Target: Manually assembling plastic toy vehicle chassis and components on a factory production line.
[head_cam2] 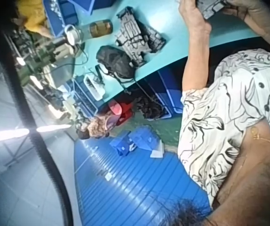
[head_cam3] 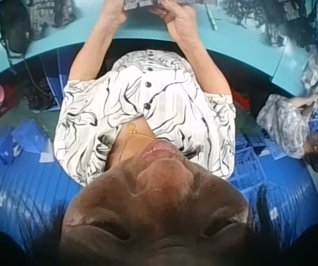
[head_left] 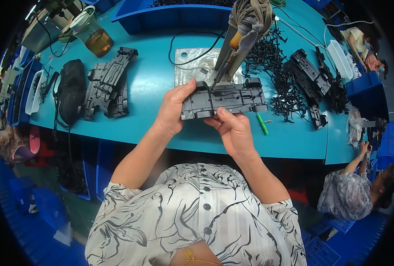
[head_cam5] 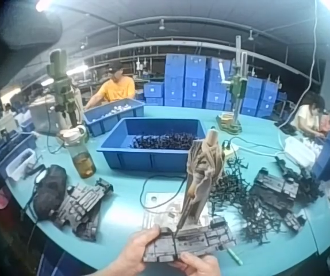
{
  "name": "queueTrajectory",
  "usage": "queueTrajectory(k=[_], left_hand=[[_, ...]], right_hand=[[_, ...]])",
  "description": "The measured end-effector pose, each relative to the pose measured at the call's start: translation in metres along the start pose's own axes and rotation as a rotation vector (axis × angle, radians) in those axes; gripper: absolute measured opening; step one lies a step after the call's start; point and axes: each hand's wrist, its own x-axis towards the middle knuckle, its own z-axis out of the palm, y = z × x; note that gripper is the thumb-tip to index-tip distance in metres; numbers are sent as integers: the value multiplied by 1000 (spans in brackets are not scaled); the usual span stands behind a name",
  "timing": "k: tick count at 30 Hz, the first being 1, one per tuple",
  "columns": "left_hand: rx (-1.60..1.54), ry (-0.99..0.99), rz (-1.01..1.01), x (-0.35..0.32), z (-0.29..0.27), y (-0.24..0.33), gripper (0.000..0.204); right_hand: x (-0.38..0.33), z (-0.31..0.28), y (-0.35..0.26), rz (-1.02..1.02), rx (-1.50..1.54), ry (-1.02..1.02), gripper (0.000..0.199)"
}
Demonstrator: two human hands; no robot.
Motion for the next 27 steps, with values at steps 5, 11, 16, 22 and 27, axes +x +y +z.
queueTrajectory(k=[5, 11, 16, 22, 27], left_hand=[[22, -15, 3, 0, -1, 1, 40], [10, -15, -4, 4, -5, 1, 40], [-32, 4, -40, 5, 2, 11, 38], [-4, 21, -54, 11, -5, 15, 37], [2, 17, -65, 14, -5, 18, 37]], right_hand=[[0, -1, 1, -12, -11, -20, 26], [1, 4, 0, -28, 52, 0, 30], [6, 6, -2, -47, -19, -41, 31], [11, 16, -3, -49, -34, -6, 32], [13, 17, -3, -49, -23, -8, 32]])
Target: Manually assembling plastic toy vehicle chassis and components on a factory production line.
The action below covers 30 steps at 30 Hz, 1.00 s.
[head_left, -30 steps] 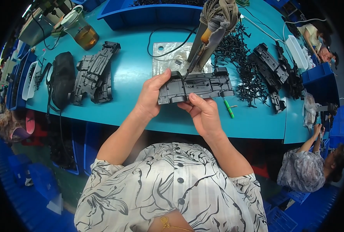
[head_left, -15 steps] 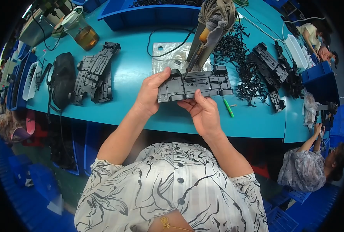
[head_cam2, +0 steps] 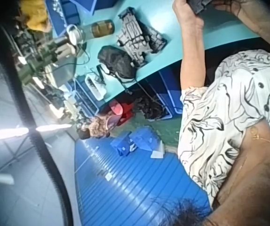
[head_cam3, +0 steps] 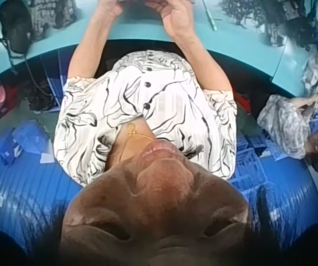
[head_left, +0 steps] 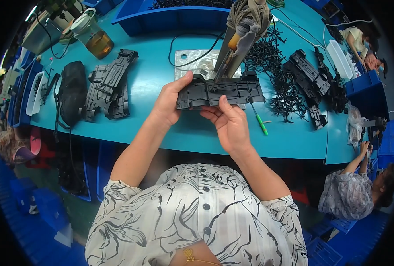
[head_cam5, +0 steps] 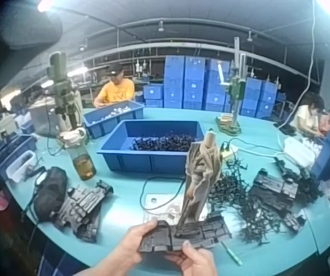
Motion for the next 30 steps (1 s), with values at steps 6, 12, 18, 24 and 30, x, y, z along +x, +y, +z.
queueTrajectory(k=[6, 12, 18, 24, 30], left_hand=[[-15, -7, -3, -3, 2, 2, 37], [-17, 7, -8, -4, 3, 3, 38], [-42, -9, -10, -3, 2, 2, 37], [-13, 1, -12, -5, 4, 5, 35], [15, 9, -27, -4, 5, 5, 33]], right_hand=[[0, 2, 2, -4, 10, 9, 32], [-1, 5, 0, -5, 21, 1, 32], [-1, 6, 0, -1, 27, 2, 31], [-2, 8, 0, -10, 22, 2, 31], [-3, 10, 0, -8, 12, 7, 31]])
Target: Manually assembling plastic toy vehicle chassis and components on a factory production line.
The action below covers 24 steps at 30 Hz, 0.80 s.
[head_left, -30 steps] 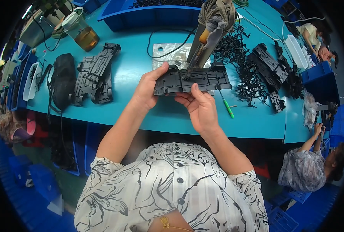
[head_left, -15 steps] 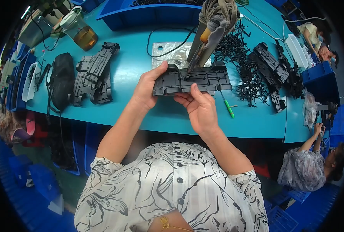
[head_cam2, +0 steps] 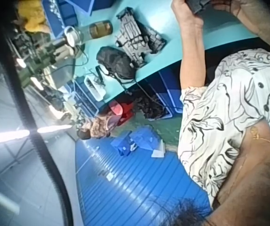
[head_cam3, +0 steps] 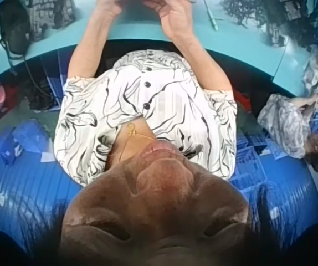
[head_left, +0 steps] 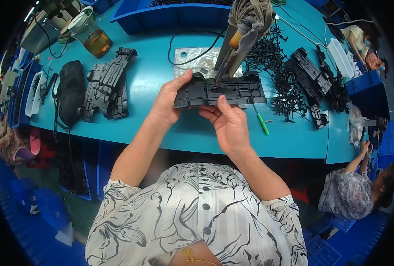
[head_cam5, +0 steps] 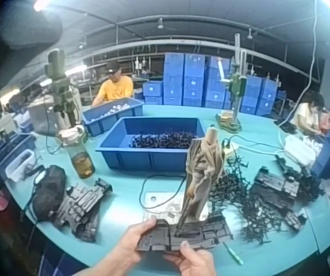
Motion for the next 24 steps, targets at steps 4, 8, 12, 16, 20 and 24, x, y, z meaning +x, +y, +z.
queueTrajectory(k=[4, 8, 12, 16, 20, 24], left_hand=[[-2, -14, -5, 2, -3, -1, 32], [17, 28, -11, 0, 2, 0, 31], [30, 47, -12, 1, 1, -1, 31], [30, 45, -14, 1, 2, 0, 31], [12, 60, -17, 2, 3, -1, 31], [-9, 30, -18, 4, 0, -3, 32]], right_hand=[[-1, 0, 1, -4, 6, 6, 31], [0, 1, 1, -6, 10, 12, 31], [-1, 2, 1, -7, 9, 16, 30], [-1, 2, 1, -8, 10, 12, 30], [-1, 2, 1, -10, 7, 14, 31], [-1, 1, 0, -4, 11, 25, 30]])
